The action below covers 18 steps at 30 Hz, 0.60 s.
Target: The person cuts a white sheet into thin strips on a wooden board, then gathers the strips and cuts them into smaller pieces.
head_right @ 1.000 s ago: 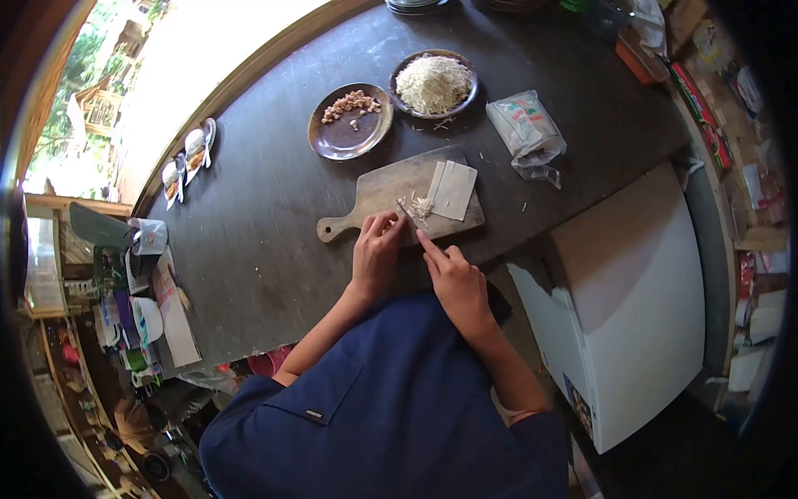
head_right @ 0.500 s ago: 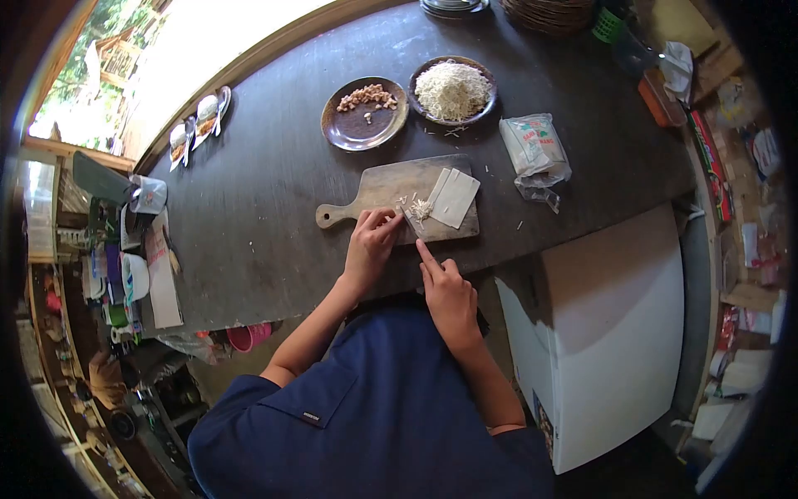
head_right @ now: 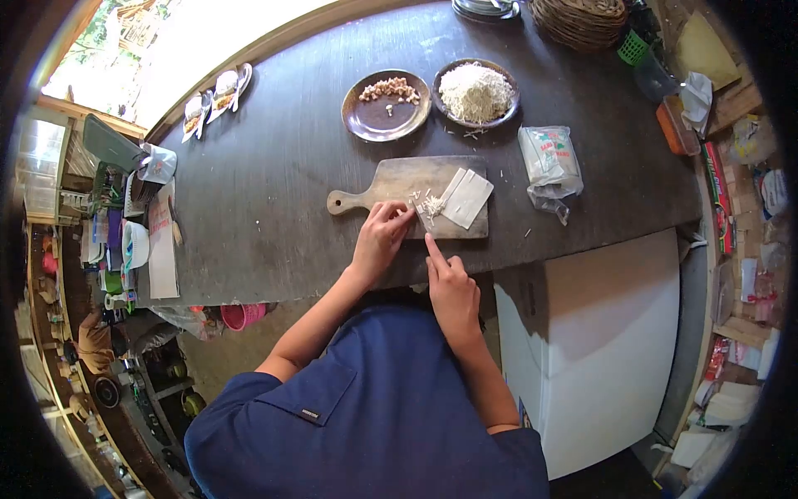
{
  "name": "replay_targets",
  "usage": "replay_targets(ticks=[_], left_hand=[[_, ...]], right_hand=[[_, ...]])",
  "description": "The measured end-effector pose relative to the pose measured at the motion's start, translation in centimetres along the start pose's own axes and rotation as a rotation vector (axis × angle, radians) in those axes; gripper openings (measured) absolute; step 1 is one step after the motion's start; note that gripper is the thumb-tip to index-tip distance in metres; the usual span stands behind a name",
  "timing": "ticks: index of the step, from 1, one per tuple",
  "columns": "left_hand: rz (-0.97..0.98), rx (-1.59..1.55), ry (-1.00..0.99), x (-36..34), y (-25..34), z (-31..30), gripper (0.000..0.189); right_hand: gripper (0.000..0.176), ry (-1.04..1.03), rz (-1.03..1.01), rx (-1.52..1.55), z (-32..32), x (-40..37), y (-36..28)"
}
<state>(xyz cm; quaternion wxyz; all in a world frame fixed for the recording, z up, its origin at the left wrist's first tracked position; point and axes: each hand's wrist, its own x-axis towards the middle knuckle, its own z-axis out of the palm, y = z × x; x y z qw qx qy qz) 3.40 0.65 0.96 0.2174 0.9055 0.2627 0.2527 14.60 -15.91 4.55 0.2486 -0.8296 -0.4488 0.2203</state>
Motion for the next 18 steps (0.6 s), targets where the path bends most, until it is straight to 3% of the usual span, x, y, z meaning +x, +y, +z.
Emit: replay_targets(ticks=[18], left_hand=[[-0.039, -0.089, 0.039, -0.42, -0.19, 0.41, 0.038]], right_hand=[[0.047, -0.005, 0.023, 0.02, -0.03, -0.03, 0.06]])
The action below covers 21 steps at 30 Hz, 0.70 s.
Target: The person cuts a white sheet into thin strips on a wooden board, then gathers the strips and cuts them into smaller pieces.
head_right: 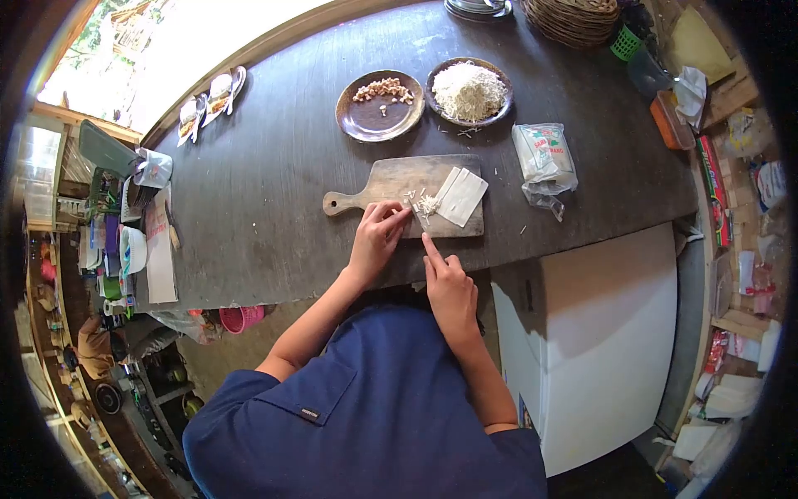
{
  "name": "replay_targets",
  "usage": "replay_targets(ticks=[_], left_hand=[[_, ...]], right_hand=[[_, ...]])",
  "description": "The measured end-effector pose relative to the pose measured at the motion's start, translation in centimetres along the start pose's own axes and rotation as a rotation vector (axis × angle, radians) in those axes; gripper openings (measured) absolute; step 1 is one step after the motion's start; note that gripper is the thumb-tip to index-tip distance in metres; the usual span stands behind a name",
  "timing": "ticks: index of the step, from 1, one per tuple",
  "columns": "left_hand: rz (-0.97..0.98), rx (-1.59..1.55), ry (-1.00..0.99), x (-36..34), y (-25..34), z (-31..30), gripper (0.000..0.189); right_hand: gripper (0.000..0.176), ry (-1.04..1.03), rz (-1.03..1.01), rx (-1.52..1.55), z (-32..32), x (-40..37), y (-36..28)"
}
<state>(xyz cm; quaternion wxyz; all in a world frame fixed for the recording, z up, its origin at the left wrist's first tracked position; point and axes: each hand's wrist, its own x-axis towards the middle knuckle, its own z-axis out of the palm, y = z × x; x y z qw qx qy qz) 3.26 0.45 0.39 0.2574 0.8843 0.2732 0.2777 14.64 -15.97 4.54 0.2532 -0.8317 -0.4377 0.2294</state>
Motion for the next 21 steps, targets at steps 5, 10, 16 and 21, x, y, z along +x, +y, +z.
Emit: replay_targets(ticks=[5, 10, 16, 21], left_hand=[[-0.017, 0.015, -0.003, 0.04, 0.12, 0.12, 0.038], [-0.009, 0.017, 0.049, -0.17, 0.31, 0.18, 0.044], [-0.052, -0.016, -0.006, -0.25, 0.27, 0.42, 0.042], [-0.02, 0.01, 0.006, -0.25, -0.12, 0.22, 0.041]], right_hand=[[0.047, -0.02, -0.005, -0.017, -0.08, 0.26, 0.11], [0.046, -0.003, -0.023, -0.025, -0.5, -0.11, -0.07], [0.046, 0.035, -0.052, -0.109, -0.29, -0.42, 0.3], [0.046, 0.005, -0.028, -0.047, -0.5, -0.54, -0.22]])
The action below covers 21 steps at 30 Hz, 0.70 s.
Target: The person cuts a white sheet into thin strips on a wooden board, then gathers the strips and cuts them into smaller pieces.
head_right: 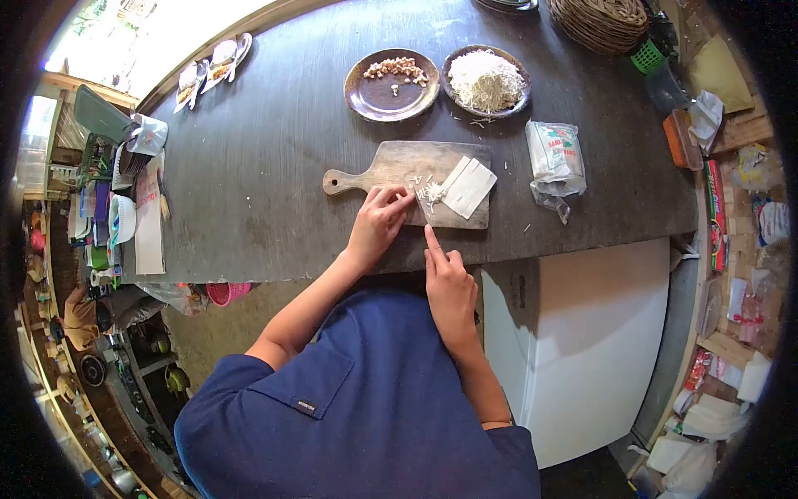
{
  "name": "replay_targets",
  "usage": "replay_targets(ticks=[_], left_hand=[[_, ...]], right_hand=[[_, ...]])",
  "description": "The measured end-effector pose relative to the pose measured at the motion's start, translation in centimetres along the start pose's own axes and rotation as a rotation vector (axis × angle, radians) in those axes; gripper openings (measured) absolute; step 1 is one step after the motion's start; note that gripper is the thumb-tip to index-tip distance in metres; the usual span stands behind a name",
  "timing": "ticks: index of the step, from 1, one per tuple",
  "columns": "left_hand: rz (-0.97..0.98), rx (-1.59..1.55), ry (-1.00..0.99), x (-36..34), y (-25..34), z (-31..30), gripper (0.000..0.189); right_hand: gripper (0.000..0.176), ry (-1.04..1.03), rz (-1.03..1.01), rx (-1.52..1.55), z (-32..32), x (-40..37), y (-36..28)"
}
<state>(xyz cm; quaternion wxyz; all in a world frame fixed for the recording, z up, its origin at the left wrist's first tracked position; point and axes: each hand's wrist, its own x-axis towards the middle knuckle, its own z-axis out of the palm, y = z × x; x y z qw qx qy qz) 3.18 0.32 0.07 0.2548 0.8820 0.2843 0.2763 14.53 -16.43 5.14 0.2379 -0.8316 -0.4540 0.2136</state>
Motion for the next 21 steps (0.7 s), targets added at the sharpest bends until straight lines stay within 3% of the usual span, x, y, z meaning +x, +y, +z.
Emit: replay_targets(ticks=[21], left_hand=[[0.001, -0.028, 0.024, 0.0, 0.0, 0.0, 0.036]], right_hand=[[0.047, 0.015, -0.044, -0.01, -0.5, -0.3, 0.4]])
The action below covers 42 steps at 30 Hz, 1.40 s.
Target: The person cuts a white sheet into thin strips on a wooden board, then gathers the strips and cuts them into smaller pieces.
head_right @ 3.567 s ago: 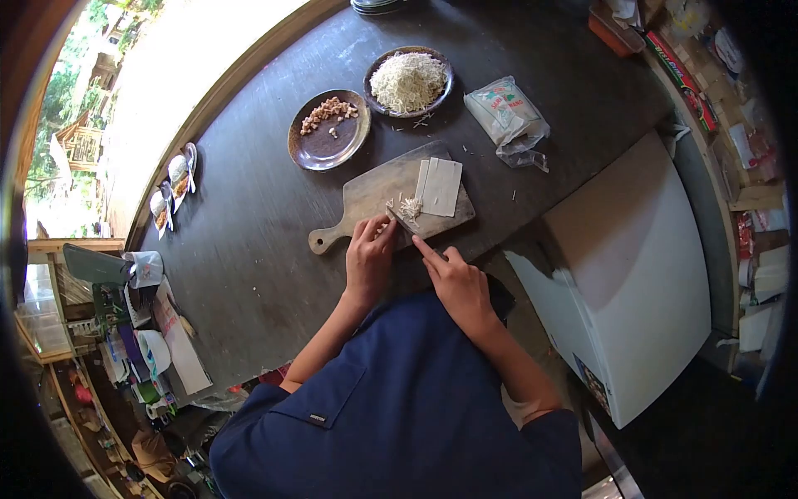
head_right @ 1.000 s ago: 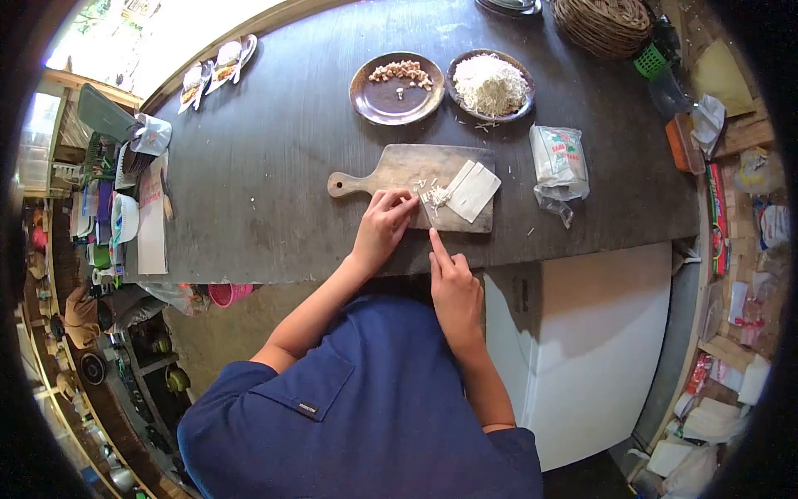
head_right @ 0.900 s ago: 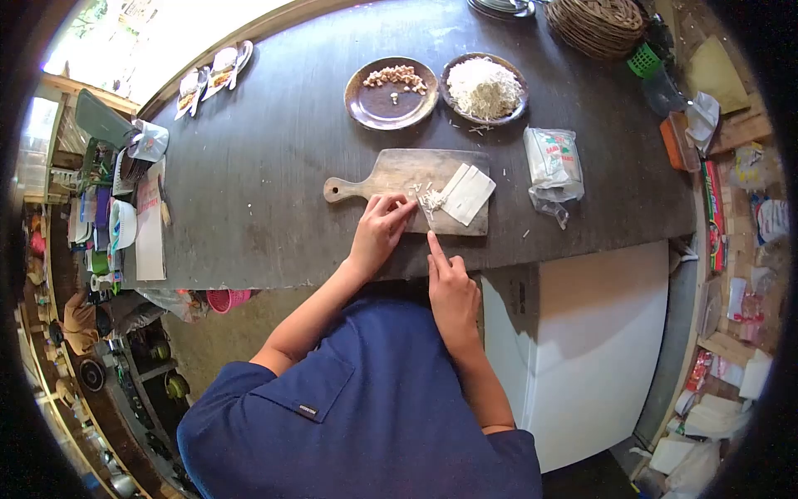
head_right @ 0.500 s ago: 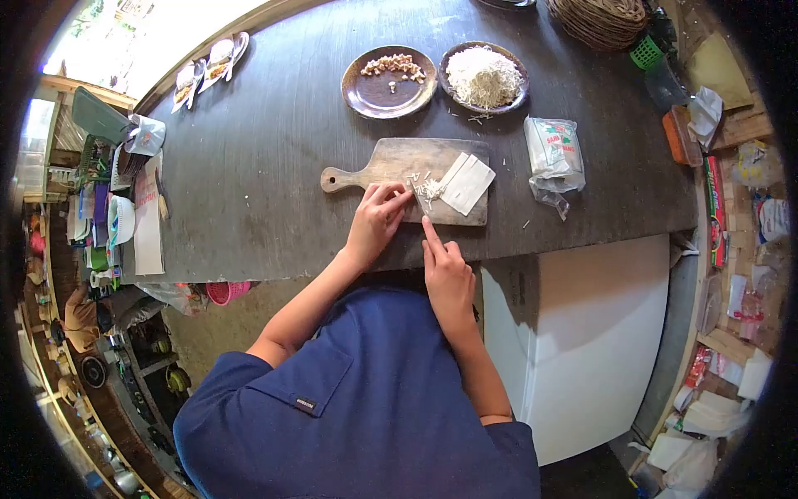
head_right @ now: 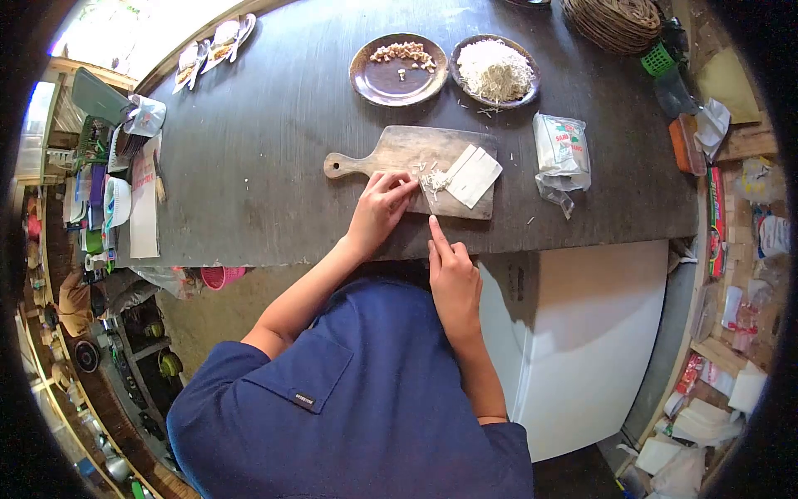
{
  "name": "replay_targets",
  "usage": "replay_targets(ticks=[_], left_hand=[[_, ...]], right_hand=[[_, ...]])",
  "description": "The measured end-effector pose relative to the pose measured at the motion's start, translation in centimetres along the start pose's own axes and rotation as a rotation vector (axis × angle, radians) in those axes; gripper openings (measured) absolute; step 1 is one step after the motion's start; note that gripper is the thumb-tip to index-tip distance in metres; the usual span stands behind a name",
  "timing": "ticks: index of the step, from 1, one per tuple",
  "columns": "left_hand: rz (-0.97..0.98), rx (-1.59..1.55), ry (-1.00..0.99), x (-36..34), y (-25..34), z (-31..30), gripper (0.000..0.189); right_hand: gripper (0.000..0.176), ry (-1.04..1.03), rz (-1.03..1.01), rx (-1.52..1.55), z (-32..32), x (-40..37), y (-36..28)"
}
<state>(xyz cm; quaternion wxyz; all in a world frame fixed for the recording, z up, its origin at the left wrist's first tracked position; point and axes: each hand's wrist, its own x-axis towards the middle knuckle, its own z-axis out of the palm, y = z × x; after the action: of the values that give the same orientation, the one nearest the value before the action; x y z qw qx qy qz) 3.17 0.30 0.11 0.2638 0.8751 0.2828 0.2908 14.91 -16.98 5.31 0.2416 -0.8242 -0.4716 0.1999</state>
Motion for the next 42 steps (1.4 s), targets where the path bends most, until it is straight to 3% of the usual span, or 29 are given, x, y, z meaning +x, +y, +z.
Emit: replay_targets(ticks=[26, 42], left_hand=[[-0.002, 0.137, -0.026, -0.2, 0.9, -0.1, 0.032], [0.038, 0.216, -0.065, -0.3, 0.7, -0.2, 0.041]], right_hand=[[0.045, 0.01, 0.015, 0.062, 0.3, 0.0, -0.3], [0.048, -0.012, -0.014, -0.005, 0.4, 1.1, 0.0]])
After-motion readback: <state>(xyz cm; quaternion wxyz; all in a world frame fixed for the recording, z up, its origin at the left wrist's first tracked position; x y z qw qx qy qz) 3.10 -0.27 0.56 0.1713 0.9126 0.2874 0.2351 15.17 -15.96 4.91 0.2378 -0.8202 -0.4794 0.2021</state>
